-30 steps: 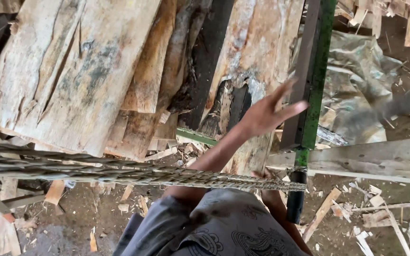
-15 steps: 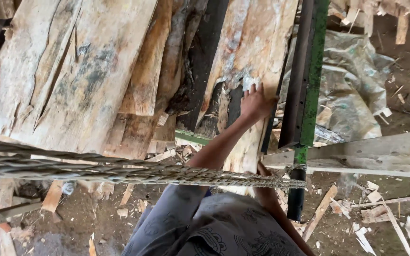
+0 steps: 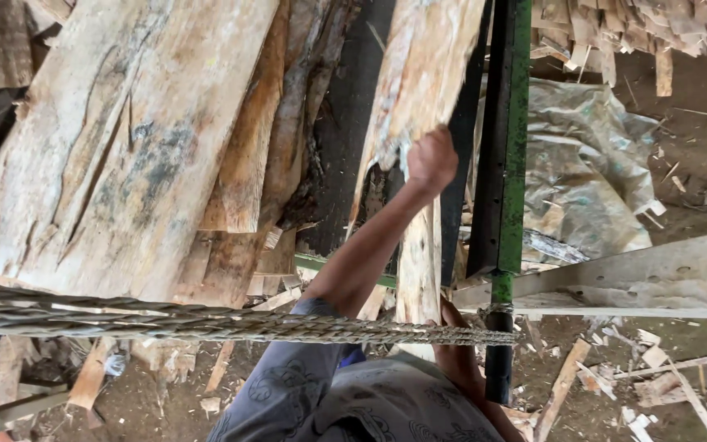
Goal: Trimming wood veneer sheets using a mechanical clipper.
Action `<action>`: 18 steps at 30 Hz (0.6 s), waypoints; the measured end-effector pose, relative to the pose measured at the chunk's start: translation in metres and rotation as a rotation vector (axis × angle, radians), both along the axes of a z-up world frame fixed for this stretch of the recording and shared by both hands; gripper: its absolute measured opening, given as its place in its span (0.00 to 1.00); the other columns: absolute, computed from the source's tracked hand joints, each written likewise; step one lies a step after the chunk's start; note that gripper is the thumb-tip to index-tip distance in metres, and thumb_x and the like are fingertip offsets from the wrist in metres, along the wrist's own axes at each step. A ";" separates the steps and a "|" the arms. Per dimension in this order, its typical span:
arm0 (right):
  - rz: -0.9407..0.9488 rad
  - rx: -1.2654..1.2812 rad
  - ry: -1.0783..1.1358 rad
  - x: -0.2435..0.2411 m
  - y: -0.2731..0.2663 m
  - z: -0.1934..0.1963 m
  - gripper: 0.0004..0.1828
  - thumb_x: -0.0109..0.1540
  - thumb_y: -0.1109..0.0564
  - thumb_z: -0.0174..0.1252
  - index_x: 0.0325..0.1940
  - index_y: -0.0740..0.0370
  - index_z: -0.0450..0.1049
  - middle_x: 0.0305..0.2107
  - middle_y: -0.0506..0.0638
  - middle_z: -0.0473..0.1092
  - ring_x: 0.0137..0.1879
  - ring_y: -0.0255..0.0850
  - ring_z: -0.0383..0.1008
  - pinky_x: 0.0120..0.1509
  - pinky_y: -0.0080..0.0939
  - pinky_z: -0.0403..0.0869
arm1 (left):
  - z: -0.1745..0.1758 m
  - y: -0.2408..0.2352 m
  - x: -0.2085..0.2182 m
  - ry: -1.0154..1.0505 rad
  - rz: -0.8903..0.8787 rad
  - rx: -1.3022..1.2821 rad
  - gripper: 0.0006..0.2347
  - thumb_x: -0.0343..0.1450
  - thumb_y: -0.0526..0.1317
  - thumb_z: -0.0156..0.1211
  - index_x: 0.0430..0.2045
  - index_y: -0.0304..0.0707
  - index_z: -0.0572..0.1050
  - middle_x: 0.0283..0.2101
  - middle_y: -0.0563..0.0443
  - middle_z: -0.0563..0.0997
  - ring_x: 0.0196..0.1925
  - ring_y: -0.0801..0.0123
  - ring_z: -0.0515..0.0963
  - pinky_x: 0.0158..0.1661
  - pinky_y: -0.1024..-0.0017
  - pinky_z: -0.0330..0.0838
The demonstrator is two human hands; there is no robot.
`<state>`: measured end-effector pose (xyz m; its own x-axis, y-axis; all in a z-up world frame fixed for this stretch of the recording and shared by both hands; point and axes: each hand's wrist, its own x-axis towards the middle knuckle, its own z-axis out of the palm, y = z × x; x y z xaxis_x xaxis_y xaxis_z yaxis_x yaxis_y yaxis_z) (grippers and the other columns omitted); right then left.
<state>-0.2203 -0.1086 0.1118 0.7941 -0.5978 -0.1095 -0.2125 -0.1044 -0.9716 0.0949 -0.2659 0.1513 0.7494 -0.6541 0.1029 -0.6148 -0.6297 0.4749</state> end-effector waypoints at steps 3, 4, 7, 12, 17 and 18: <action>0.051 -0.258 -0.167 0.010 -0.004 -0.017 0.31 0.64 0.70 0.51 0.73 0.69 0.59 0.61 0.68 0.68 0.67 0.55 0.70 0.64 0.49 0.70 | 0.063 0.040 0.013 -0.018 0.051 -0.125 0.14 0.72 0.36 0.50 0.52 0.39 0.74 0.40 0.37 0.86 0.42 0.46 0.86 0.42 0.54 0.81; 0.048 -0.249 -0.166 0.013 -0.003 -0.018 0.31 0.64 0.70 0.51 0.73 0.69 0.59 0.61 0.68 0.68 0.67 0.55 0.70 0.64 0.49 0.70 | 0.072 0.052 0.015 -0.018 0.048 -0.116 0.14 0.72 0.36 0.50 0.52 0.39 0.74 0.40 0.37 0.86 0.42 0.46 0.86 0.42 0.54 0.81; 0.114 -0.396 -0.098 0.022 -0.003 -0.032 0.34 0.62 0.68 0.54 0.73 0.66 0.60 0.55 0.63 0.73 0.58 0.50 0.77 0.61 0.46 0.75 | 0.089 0.072 0.024 0.137 0.037 -0.104 0.19 0.72 0.41 0.51 0.59 0.43 0.68 0.43 0.36 0.85 0.45 0.45 0.85 0.46 0.51 0.78; 0.152 -0.762 -0.149 0.021 0.006 -0.078 0.32 0.61 0.65 0.63 0.69 0.69 0.63 0.58 0.68 0.69 0.62 0.58 0.74 0.64 0.49 0.77 | 0.084 0.051 0.027 0.331 0.014 0.031 0.33 0.65 0.40 0.56 0.68 0.37 0.54 0.46 0.35 0.83 0.48 0.47 0.84 0.48 0.53 0.78; 0.225 -0.658 -0.137 0.018 0.021 -0.008 0.32 0.60 0.65 0.60 0.69 0.72 0.61 0.58 0.71 0.67 0.62 0.61 0.72 0.65 0.52 0.74 | 0.080 0.004 0.029 0.241 0.068 0.115 0.27 0.67 0.38 0.56 0.63 0.34 0.60 0.48 0.37 0.83 0.49 0.48 0.84 0.46 0.53 0.80; 0.275 -0.512 -0.083 0.020 0.023 0.016 0.32 0.61 0.64 0.60 0.69 0.72 0.61 0.58 0.69 0.68 0.60 0.59 0.73 0.64 0.52 0.73 | 0.084 -0.004 0.027 0.221 0.107 0.163 0.23 0.69 0.38 0.55 0.61 0.33 0.63 0.49 0.37 0.82 0.50 0.48 0.83 0.44 0.51 0.81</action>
<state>-0.2005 -0.0860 0.1275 0.9212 -0.3288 0.2080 -0.0366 -0.6055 -0.7950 0.1220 -0.2697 0.2350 0.8077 -0.5645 -0.1703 -0.4334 -0.7642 0.4776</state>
